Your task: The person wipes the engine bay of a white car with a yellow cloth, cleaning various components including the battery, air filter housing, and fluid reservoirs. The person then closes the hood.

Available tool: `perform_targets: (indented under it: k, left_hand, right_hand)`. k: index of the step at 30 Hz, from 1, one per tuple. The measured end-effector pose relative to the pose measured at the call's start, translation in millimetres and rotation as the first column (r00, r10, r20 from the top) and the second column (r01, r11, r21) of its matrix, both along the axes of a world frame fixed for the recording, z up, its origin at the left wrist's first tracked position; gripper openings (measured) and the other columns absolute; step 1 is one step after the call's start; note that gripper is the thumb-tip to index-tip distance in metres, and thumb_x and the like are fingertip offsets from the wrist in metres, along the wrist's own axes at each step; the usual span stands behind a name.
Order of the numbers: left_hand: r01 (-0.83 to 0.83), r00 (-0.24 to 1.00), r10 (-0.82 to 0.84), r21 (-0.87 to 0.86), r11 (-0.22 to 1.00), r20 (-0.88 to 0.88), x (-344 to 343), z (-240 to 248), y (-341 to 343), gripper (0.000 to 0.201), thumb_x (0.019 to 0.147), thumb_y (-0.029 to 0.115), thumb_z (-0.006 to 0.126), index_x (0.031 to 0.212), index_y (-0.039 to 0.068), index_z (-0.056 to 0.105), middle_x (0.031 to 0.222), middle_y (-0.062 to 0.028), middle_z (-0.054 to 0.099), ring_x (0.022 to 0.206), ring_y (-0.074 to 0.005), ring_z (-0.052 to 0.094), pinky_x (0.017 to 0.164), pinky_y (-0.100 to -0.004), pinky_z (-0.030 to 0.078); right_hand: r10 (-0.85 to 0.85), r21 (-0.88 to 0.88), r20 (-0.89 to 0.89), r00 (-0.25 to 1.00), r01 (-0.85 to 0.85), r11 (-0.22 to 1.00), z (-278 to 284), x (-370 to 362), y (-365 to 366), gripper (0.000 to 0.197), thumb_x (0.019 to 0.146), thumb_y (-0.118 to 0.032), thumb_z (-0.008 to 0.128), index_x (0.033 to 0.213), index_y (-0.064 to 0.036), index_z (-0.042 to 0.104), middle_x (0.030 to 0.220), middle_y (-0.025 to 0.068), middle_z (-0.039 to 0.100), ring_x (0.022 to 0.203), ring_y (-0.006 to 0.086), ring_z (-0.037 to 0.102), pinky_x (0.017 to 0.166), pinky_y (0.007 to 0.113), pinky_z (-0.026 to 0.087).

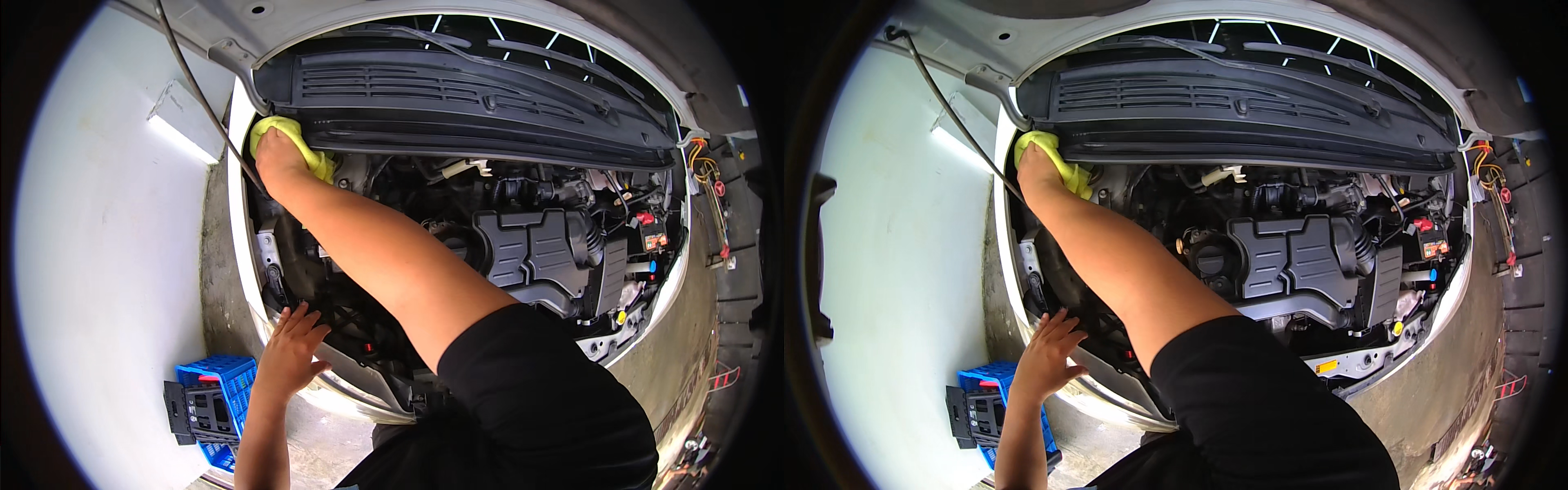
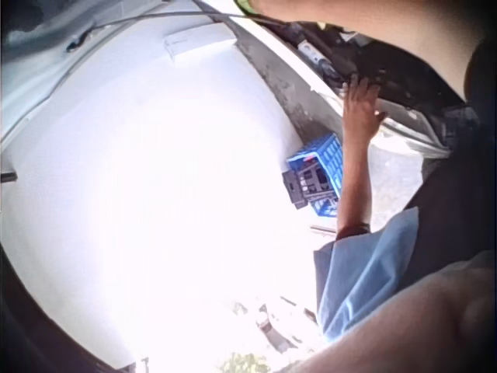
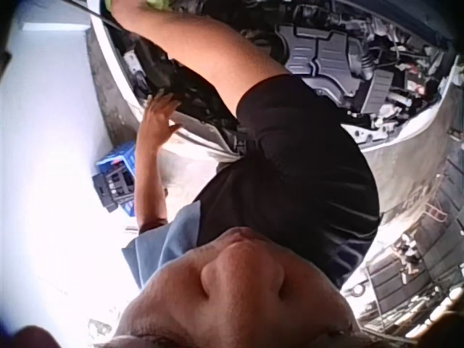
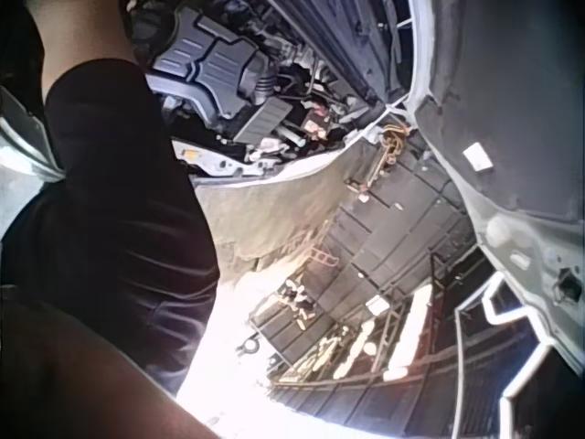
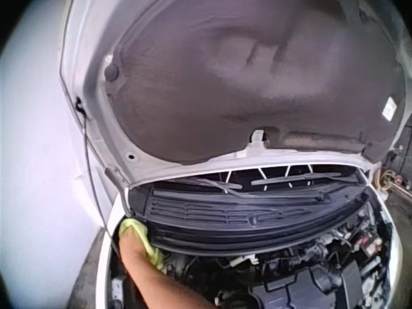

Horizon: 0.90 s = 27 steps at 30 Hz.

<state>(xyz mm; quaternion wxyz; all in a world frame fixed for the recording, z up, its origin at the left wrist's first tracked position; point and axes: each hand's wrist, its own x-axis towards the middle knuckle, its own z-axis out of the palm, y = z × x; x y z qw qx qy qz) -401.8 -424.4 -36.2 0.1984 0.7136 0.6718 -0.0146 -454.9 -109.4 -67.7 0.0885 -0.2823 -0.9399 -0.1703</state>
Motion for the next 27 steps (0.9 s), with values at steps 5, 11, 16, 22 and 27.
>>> perform_targets:
  k: [5, 11, 16, 22, 27]
  left_hand:
    - [-0.086, 0.981, 0.098, 0.079, 0.993, -0.166, -6.7, 13.0, -5.4, 0.074, 0.064, 0.024, 0.098, 0.132, 0.015, 0.070, 0.151, -0.0104, 0.060, 0.157, -0.0355, 0.035, 0.129, -0.0616, 0.024]
    - [-0.116, 0.990, 0.124, 0.111, 0.987, -0.066, -16.2, 2.2, -7.7, 0.076, 0.058, 0.028, 0.095, 0.129, 0.012, 0.072, 0.154, -0.0096, 0.058, 0.156, -0.0374, 0.038, 0.129, -0.0633, 0.023]
    - [-0.132, 0.987, 0.141, 0.119, 0.984, -0.074, -13.7, -0.5, -7.6, 0.077, 0.056, 0.027, 0.095, 0.128, 0.011, 0.073, 0.152, -0.0104, 0.060, 0.156, -0.0374, 0.037, 0.129, -0.0628, 0.023]
    - [-0.144, 0.985, 0.154, 0.129, 0.981, -0.073, -12.0, -1.7, -5.4, 0.078, 0.051, 0.023, 0.098, 0.125, 0.012, 0.074, 0.151, -0.0089, 0.061, 0.154, -0.0372, 0.041, 0.128, -0.0637, 0.026]
    - [-0.159, 0.987, 0.163, 0.139, 0.978, -0.016, -15.3, -3.0, -8.4, 0.079, 0.050, 0.022, 0.097, 0.125, 0.011, 0.074, 0.152, -0.0092, 0.060, 0.155, -0.0379, 0.039, 0.129, -0.0641, 0.023]
  right_hand:
    - [0.033, -0.226, 0.112, 0.993, -0.007, 0.974, 49.8, 10.4, 0.7, 0.028, 0.094, -0.019, 0.067, 0.117, -0.0141, 0.082, 0.120, 0.0078, 0.079, 0.111, 0.0277, 0.070, 0.096, 0.043, 0.048]
    - [-0.012, -0.261, -0.360, 0.933, -0.088, 0.961, 69.2, 85.5, -23.8, 0.018, 0.087, -0.015, 0.067, 0.096, -0.0118, 0.082, 0.090, 0.0088, 0.080, 0.097, 0.0299, 0.077, 0.080, 0.045, 0.056]
    - [-0.220, -0.756, -0.017, 0.975, 0.132, 0.642, -20.6, 131.7, -37.2, 0.043, 0.095, -0.024, 0.068, 0.132, -0.0011, 0.068, 0.126, 0.0255, 0.069, 0.121, 0.0402, 0.065, 0.109, 0.051, 0.050]
    - [-0.346, -0.595, 0.024, 0.938, 0.291, 0.749, -46.7, 126.2, -16.7, 0.081, 0.100, -0.043, 0.067, 0.162, -0.0017, 0.037, 0.159, 0.0300, 0.039, 0.142, 0.0439, 0.049, 0.113, 0.053, 0.046]
    - [-0.305, -0.728, -0.161, 0.939, 0.095, 0.678, -42.5, 137.9, -21.7, 0.031, 0.096, -0.014, 0.062, 0.125, -0.0082, 0.071, 0.103, 0.0156, 0.079, 0.096, 0.0392, 0.076, 0.083, 0.051, 0.059]
